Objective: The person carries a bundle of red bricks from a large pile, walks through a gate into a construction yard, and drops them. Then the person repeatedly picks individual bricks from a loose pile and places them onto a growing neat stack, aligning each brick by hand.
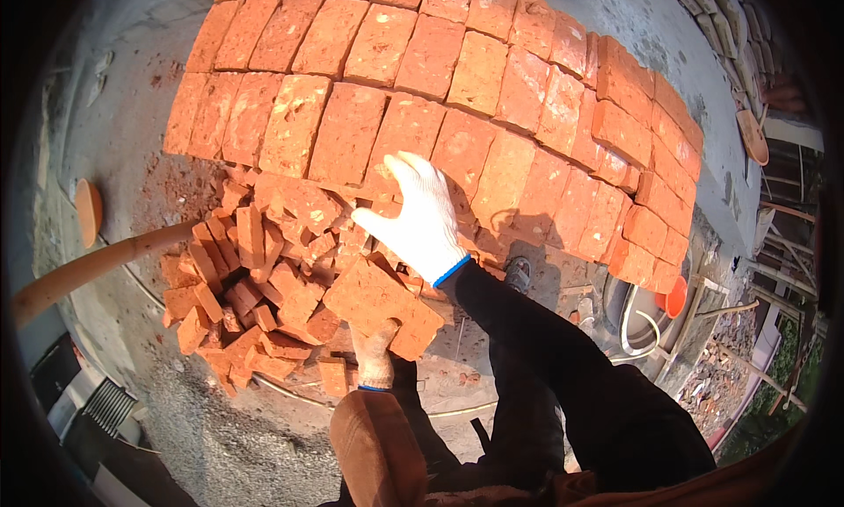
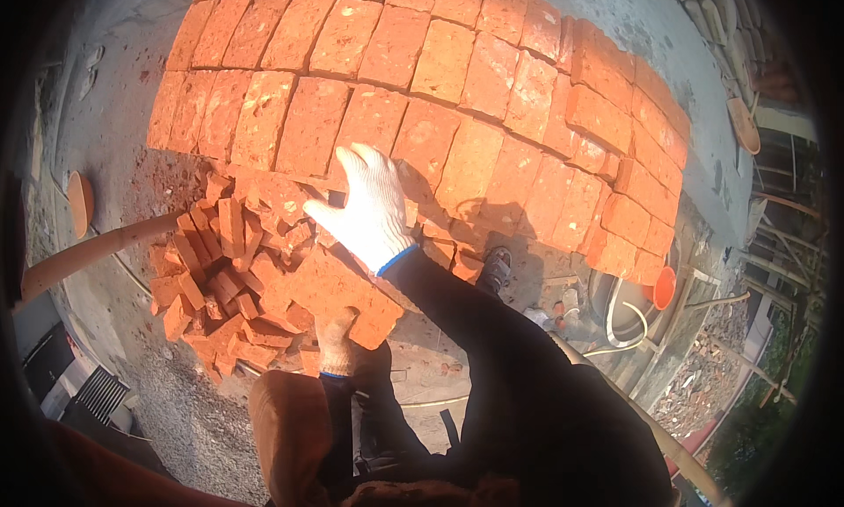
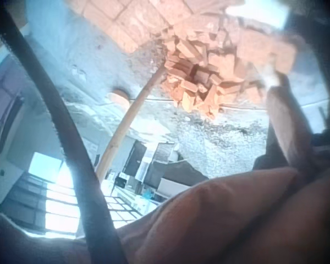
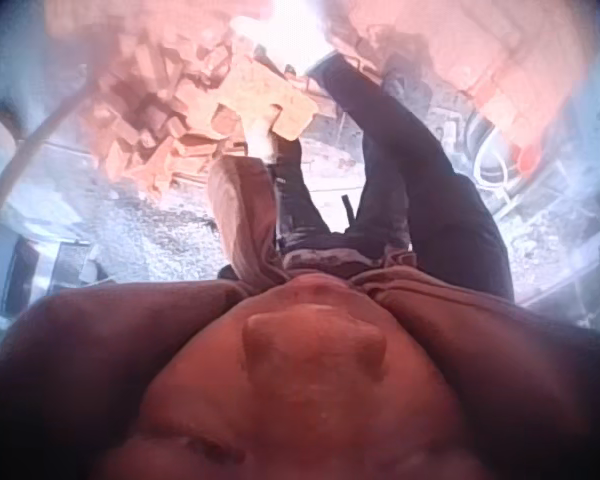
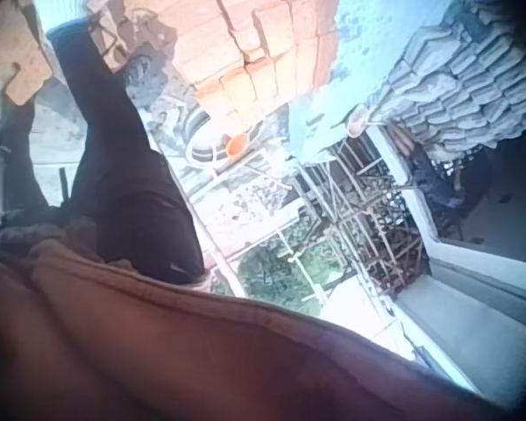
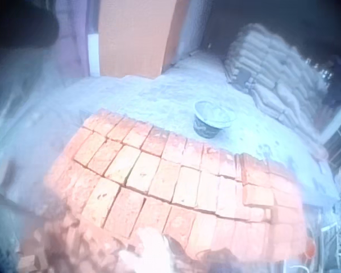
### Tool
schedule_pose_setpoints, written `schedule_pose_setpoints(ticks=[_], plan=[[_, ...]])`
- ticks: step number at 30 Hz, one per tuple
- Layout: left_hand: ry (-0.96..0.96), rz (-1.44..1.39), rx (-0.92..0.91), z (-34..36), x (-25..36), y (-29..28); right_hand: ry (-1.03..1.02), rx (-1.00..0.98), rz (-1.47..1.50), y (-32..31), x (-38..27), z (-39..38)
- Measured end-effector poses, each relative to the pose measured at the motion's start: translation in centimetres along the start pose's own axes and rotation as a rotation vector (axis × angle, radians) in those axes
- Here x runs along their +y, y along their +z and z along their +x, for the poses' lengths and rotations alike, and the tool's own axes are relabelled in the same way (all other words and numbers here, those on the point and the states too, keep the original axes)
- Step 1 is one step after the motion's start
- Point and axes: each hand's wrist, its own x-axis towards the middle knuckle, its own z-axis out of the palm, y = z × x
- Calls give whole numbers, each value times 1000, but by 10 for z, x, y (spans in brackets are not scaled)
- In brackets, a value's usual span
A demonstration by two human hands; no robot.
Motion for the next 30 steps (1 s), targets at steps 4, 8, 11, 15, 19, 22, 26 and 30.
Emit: schedule_pose_setpoints(ticks=[4, 8, 11, 15, 19, 22, 26, 30], plan=[[205, 562, -191, 4, 44, 161, 544, -232, 156, -136, 21, -109], [551, 1199, -348, 12, 45, 287, 737, 132, 433, -169, 86, -129], [528, 1448, -427, 26, 41, 366, 734, 402, 635, -202, 126, -114], [540, 1515, -594, 50, 20, 418, 759, 649, 493, -246, 174, -111], [796, 1488, -428, 77, -19, 424, 800, 697, 320, -288, 243, -139], [970, 1746, -168, 70, -52, 445, 781, 567, 112, -342, 269, -140], [1236, 1743, -18, 64, -83, 483, 543, 362, -281, -391, 328, -148], [1255, 1704, -82, 67, -86, 470, 457, -113, -402, -410, 306, -87]])
